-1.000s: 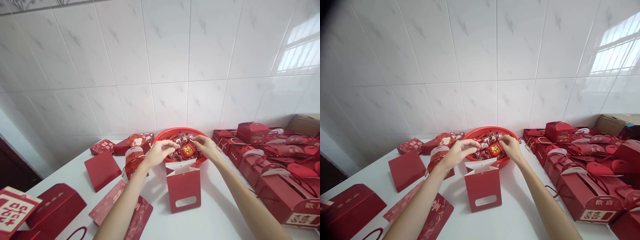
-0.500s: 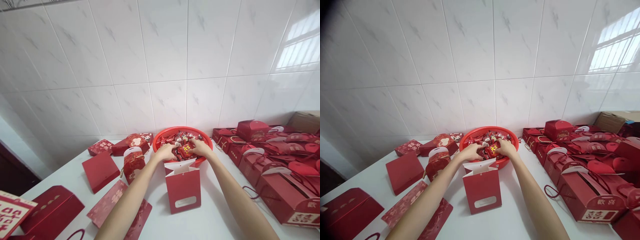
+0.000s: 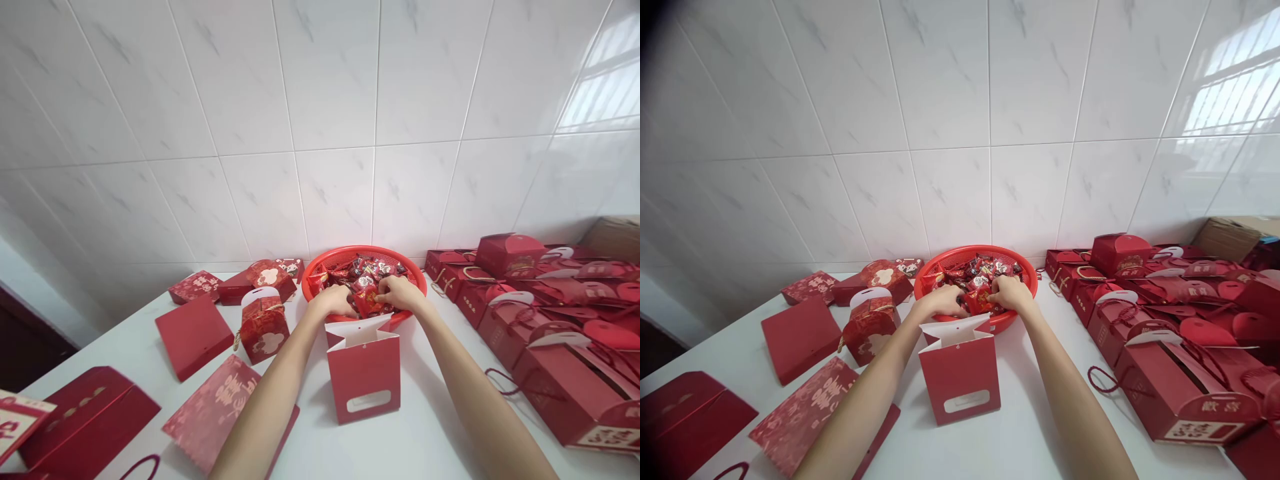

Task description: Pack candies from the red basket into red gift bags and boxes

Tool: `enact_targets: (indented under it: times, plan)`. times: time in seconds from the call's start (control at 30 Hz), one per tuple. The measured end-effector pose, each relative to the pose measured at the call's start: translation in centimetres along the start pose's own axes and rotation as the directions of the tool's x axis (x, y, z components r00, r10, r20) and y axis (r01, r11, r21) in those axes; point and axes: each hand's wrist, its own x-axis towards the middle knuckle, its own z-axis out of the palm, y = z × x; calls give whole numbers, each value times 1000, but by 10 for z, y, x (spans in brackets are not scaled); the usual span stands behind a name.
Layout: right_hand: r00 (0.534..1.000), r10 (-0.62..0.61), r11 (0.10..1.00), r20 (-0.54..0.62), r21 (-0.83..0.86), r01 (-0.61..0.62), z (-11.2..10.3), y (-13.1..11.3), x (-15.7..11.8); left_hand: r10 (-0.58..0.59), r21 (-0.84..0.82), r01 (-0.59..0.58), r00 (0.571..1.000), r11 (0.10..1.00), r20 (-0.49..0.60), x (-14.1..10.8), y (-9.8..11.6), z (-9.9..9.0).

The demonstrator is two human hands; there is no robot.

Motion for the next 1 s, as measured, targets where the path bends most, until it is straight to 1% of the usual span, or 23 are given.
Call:
enact_targets:
  times: [0.1,0.2,0.27,0.33,0.43,0.5,0.6,0.67,0.8,0.9,1.0]
  plan:
    - [1000,-9,1000,-25,14,9,1,1,0,41,-59,-43,999,997,-26,0,-2,2]
    - [999,-15,999,-49,27,17,2,3,1,71,-124,-80,995,989,-74,-2,-5,2]
    - [998,-20,999,-63,32,22,3,4,2,77,-163,-97,989,982,-123,-3,-6,2]
    - [996,-44,998,-73,30,47,4,5,2,87,-220,-130,977,967,-194,-3,-9,3]
    - [992,-109,994,-63,11,110,5,4,0,105,-377,-223,945,899,-308,0,-15,5]
    - [989,-142,990,-52,-4,142,5,2,0,86,-478,-261,930,839,-356,3,-18,7]
    - [985,-167,986,-48,-10,167,5,1,-1,39,-535,-253,925,806,-379,5,-21,9]
    - [983,-176,984,-50,-3,176,5,1,0,34,-555,-263,921,789,-388,5,-21,8]
    - [982,-175,984,-67,25,177,4,1,0,6,-629,-295,908,719,-419,2,-18,6]
    - [984,-155,986,-83,41,159,4,1,-1,-63,-673,-252,912,695,-406,1,-17,7]
    - [985,-139,988,-99,59,145,5,3,0,-116,-667,-199,911,718,-395,2,-16,7]
